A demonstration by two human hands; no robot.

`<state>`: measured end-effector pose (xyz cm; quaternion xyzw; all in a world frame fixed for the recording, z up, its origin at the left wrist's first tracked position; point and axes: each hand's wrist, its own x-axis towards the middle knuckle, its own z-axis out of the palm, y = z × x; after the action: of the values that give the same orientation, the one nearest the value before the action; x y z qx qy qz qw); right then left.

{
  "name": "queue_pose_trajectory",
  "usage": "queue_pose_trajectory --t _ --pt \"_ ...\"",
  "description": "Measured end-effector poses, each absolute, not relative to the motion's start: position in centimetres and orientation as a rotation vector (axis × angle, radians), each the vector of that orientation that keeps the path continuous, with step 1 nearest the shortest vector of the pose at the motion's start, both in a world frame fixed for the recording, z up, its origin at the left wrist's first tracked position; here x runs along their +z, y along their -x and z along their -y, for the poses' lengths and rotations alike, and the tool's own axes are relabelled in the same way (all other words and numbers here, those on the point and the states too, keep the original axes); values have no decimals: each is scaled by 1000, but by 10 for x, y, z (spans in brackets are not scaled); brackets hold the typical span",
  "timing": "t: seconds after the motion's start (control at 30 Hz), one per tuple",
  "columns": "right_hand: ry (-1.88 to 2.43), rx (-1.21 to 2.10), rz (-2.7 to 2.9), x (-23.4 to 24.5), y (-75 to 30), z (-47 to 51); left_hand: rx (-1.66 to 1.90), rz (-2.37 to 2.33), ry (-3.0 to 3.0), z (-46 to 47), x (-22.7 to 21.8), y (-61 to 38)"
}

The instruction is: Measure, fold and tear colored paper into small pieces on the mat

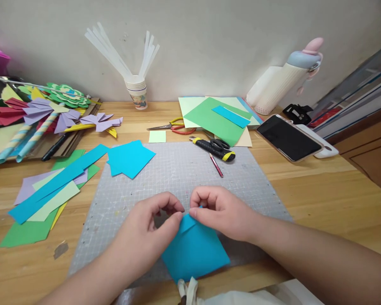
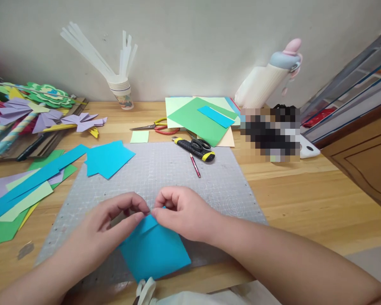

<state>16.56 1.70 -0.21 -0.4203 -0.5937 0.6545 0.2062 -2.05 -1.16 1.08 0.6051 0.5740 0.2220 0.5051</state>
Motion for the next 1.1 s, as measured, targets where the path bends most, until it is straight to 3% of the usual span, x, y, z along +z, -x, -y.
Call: queue_pose_trajectory --t 0.4,0.73,0.97,1.1 --pt "1085 1687 1774 -5 -162 -15 491 -1408 -1555 11 5 20" --pt "1140 1672 1466 5 -190 -38 539 -1501 -1529 7 12 29" --pt "1048 1751 1212 0 -187 -40 896 -1370 -1304 4 8 30" --pt "1072 1718 1382 -6 -180 -36 835 -1367 -1216 5 6 28"
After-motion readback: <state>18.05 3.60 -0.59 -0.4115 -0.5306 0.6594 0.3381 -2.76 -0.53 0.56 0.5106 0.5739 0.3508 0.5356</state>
